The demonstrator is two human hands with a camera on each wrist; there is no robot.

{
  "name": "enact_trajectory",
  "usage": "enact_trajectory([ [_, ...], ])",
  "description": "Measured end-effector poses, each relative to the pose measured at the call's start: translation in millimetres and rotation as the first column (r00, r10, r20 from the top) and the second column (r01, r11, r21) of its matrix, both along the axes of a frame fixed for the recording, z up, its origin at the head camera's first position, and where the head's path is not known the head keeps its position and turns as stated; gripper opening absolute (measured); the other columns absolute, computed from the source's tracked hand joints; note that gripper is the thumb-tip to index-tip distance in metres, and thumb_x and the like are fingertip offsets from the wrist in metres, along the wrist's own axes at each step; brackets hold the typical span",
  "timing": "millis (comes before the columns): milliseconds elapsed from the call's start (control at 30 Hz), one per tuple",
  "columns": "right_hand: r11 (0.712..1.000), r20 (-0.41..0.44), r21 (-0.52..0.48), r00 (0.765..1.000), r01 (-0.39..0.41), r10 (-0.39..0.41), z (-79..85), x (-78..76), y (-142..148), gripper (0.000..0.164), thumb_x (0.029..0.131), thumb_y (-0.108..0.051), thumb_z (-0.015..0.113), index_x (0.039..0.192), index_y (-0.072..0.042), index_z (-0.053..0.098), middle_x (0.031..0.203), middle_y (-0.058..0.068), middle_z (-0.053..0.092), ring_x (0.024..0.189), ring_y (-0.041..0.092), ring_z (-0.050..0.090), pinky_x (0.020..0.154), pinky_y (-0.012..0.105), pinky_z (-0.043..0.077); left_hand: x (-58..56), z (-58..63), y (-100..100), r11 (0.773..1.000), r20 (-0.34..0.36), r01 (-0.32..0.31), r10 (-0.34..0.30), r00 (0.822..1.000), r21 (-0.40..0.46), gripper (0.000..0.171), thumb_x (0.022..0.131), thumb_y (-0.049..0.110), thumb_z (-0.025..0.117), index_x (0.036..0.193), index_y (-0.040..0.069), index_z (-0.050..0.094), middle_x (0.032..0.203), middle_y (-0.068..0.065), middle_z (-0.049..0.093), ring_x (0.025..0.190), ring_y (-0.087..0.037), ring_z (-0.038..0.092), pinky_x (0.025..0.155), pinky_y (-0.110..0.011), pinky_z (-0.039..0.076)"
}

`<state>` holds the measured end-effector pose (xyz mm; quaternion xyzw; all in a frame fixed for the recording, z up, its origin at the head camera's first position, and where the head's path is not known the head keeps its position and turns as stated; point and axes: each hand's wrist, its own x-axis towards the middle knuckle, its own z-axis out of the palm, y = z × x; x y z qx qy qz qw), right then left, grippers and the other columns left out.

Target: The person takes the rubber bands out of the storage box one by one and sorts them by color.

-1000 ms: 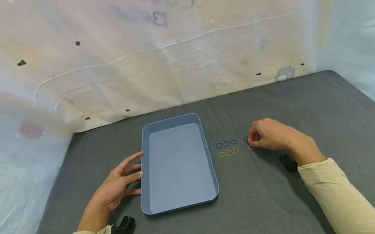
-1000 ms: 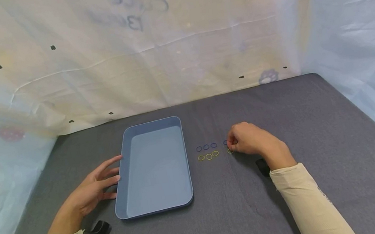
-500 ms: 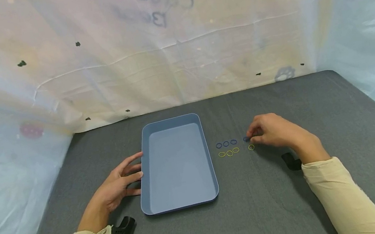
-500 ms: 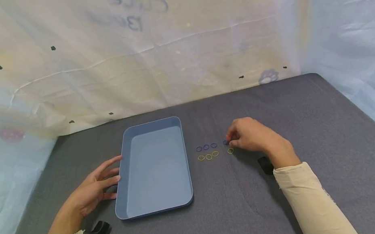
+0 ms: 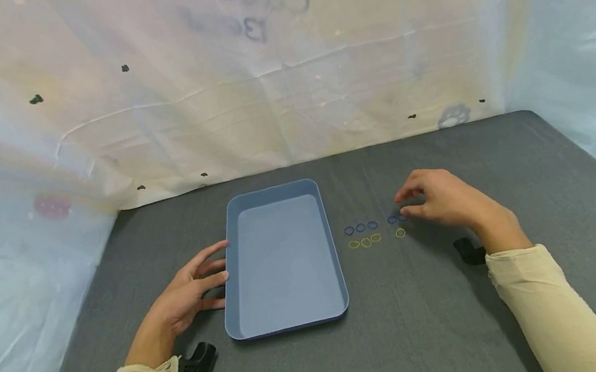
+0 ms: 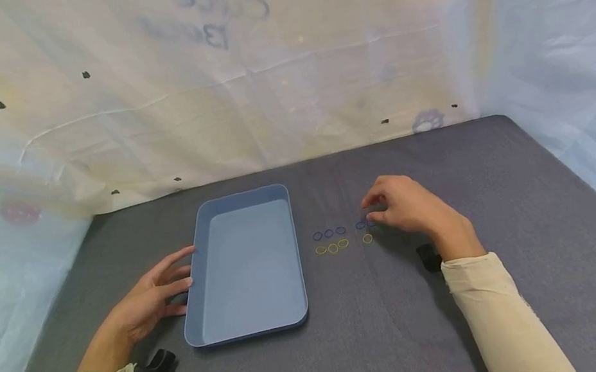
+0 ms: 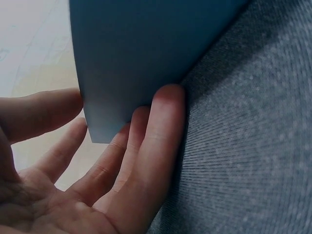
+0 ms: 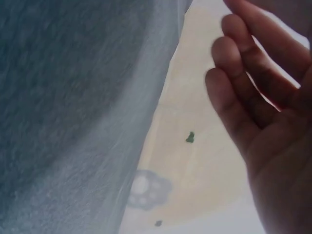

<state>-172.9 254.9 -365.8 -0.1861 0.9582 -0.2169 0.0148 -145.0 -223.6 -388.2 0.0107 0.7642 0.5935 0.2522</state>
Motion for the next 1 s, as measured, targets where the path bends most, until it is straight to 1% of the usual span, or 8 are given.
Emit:
enact_trajectory([
  [133,1.000,-0.074,0.008,0.997,0.011,-0.010,-4.5,-3.9,4.6,0.021,0.090,-0.021,0.074,0.108,-0.010,0.076,0.107,0.009,0.067,0.100,0.028,0.062,0.086,0.049,0.053,1.1,-0.8,-0.5,1.000,-0.009,0.012,-0.012,1.000,0.008,0.069,0.101,0.019,0.059,0.159,0.026,0.023,0.160,-0.022,0.028,0.122,-0.025,0.057,0.084,-0.045,0.061],
  [367,0.997,-0.190,0.039,0.980,0.060,-0.051,-13.8,-11.4,8.1,0.035,0.099,-0.037,0.061,0.118,-0.009,0.073,0.115,0.014,0.063,0.113,0.034,0.053,0.097,0.054,0.046,5.8,-3.0,-1.9,1.000,-0.005,0.008,-0.008,1.000,0.003,0.070,0.101,0.022,0.060,0.160,0.027,0.022,0.160,-0.021,0.027,0.124,-0.024,0.056,0.086,-0.045,0.061],
  [500,0.992,-0.310,0.095,0.950,0.081,-0.048,-16.9,-17.3,14.6,0.037,0.098,-0.036,0.063,0.118,-0.006,0.071,0.114,0.016,0.063,0.112,0.035,0.052,0.098,0.054,0.045,5.1,-3.3,1.6,1.000,0.000,0.016,-0.016,1.000,0.023,0.070,0.101,0.022,0.060,0.160,0.026,0.022,0.161,-0.021,0.027,0.127,-0.027,0.055,0.086,-0.045,0.060],
  [633,0.978,-0.401,0.175,0.916,0.111,-0.032,-19.3,-21.5,21.0,0.037,0.095,-0.036,0.067,0.119,-0.007,0.070,0.121,0.016,0.061,0.120,0.038,0.048,0.100,0.057,0.042,3.0,-3.3,3.9,1.000,0.002,0.015,-0.015,1.000,0.014,0.069,0.102,0.022,0.059,0.160,0.026,0.022,0.161,-0.021,0.027,0.127,-0.028,0.054,0.085,-0.044,0.060],
  [700,0.969,-0.401,0.212,0.915,0.129,-0.034,-21.1,-22.1,22.7,0.039,0.096,-0.038,0.066,0.123,-0.009,0.068,0.128,0.016,0.056,0.126,0.039,0.043,0.103,0.059,0.039,1.6,-2.9,3.6,1.000,0.002,0.015,-0.015,1.000,0.005,0.069,0.102,0.022,0.059,0.160,0.027,0.022,0.161,-0.021,0.027,0.125,-0.027,0.055,0.085,-0.043,0.060],
  [833,0.950,-0.343,0.264,0.936,0.169,-0.071,-23.7,-17.9,24.1,0.048,0.098,-0.044,0.059,0.135,-0.014,0.059,0.144,0.015,0.044,0.137,0.040,0.031,0.108,0.062,0.032,-0.4,-2.8,2.3,1.000,0.000,0.017,-0.017,1.000,-0.002,0.068,0.102,0.021,0.058,0.159,0.027,0.023,0.161,-0.020,0.028,0.120,-0.024,0.057,0.084,-0.043,0.060],
  [933,0.943,-0.286,0.275,0.952,0.187,-0.106,-23.6,-12.8,22.3,0.054,0.101,-0.049,0.052,0.144,-0.016,0.051,0.153,0.015,0.035,0.144,0.041,0.024,0.110,0.064,0.026,0.3,-2.5,1.3,1.000,0.000,0.029,-0.029,1.000,-0.011,0.068,0.102,0.020,0.057,0.160,0.030,0.021,0.161,-0.020,0.026,0.123,-0.028,0.055,0.083,-0.043,0.060],
  [1000,0.944,-0.252,0.270,0.960,0.188,-0.119,-22.4,-11.2,20.6,0.057,0.102,-0.053,0.045,0.148,-0.018,0.047,0.157,0.015,0.030,0.148,0.040,0.018,0.111,0.066,0.021,-0.1,-1.9,1.6,0.999,0.003,0.036,-0.036,0.999,-0.026,0.072,0.103,0.021,0.056,0.160,0.036,0.016,0.161,-0.020,0.023,0.128,-0.033,0.051,0.084,-0.044,0.060],
])
